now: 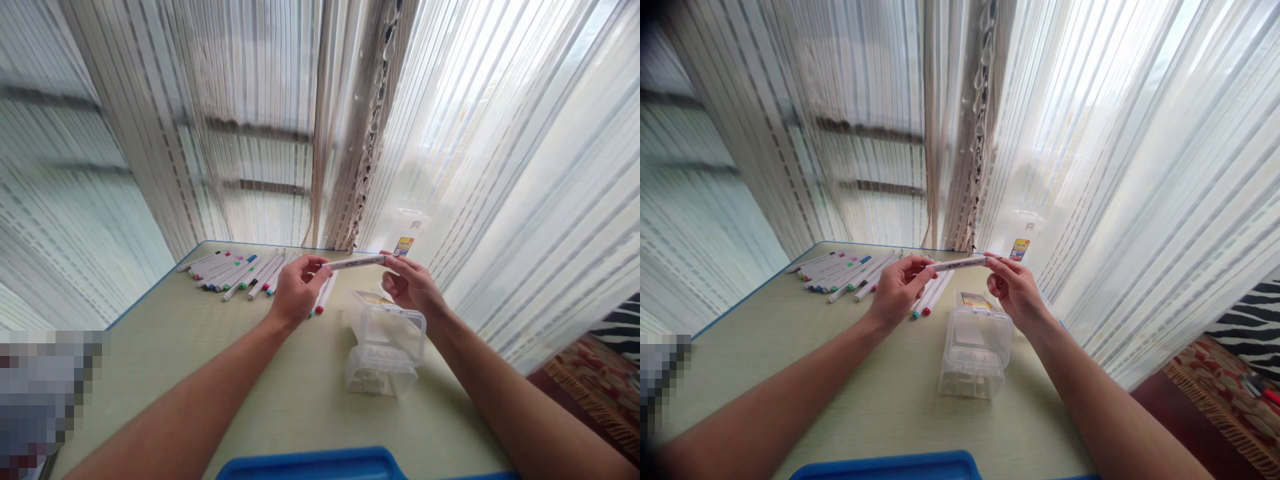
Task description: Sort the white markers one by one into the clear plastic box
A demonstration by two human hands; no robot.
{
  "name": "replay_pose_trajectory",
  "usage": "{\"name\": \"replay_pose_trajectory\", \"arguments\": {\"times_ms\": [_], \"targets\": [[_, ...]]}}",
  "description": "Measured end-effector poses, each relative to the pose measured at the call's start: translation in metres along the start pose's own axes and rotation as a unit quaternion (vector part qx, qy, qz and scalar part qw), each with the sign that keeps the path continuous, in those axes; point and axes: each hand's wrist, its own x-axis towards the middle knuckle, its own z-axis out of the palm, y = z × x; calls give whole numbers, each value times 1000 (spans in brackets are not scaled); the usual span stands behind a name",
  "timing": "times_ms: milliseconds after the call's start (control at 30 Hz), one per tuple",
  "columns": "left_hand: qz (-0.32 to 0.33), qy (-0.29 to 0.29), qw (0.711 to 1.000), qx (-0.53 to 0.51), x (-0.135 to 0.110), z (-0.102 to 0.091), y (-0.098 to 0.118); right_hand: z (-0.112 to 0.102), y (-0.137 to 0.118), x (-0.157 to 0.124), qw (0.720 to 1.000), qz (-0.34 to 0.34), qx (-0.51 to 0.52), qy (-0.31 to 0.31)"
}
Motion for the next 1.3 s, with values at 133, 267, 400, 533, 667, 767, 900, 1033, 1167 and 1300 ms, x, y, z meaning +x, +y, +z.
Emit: {"name": "replay_pose_trajectory", "arguments": {"times_ms": [133,267,400,533,667,767,900,1033,1167,1300], "targets": [[-2,2,1000,-1,0,0,1,0,0,0,1000,-2,0,-2],[-3,4,1000,-2,-1,0,2,0,0,0,1000,-5,-8,-1],[1,3,1000,-11,-1,1,4,-1,2,1,1000,-3,-15,9],[5,-3,1000,-28,-3,2,8,-2,2,2,1000,20,1,17],[10,-1,999,-47,-7,8,16,0,1,2,997,53,45,33],[18,-1,998,-55,-11,14,22,2,0,2,995,63,66,39],[30,-9,998,-53,-15,19,28,4,-2,1,995,70,57,39],[37,-6,998,-43,-19,21,33,6,-3,0,996,73,41,38],[42,-8,998,-43,-22,23,37,6,-1,0,995,72,45,45],[49,-8,998,-49,-23,25,39,5,0,1,996,66,30,43]]}}
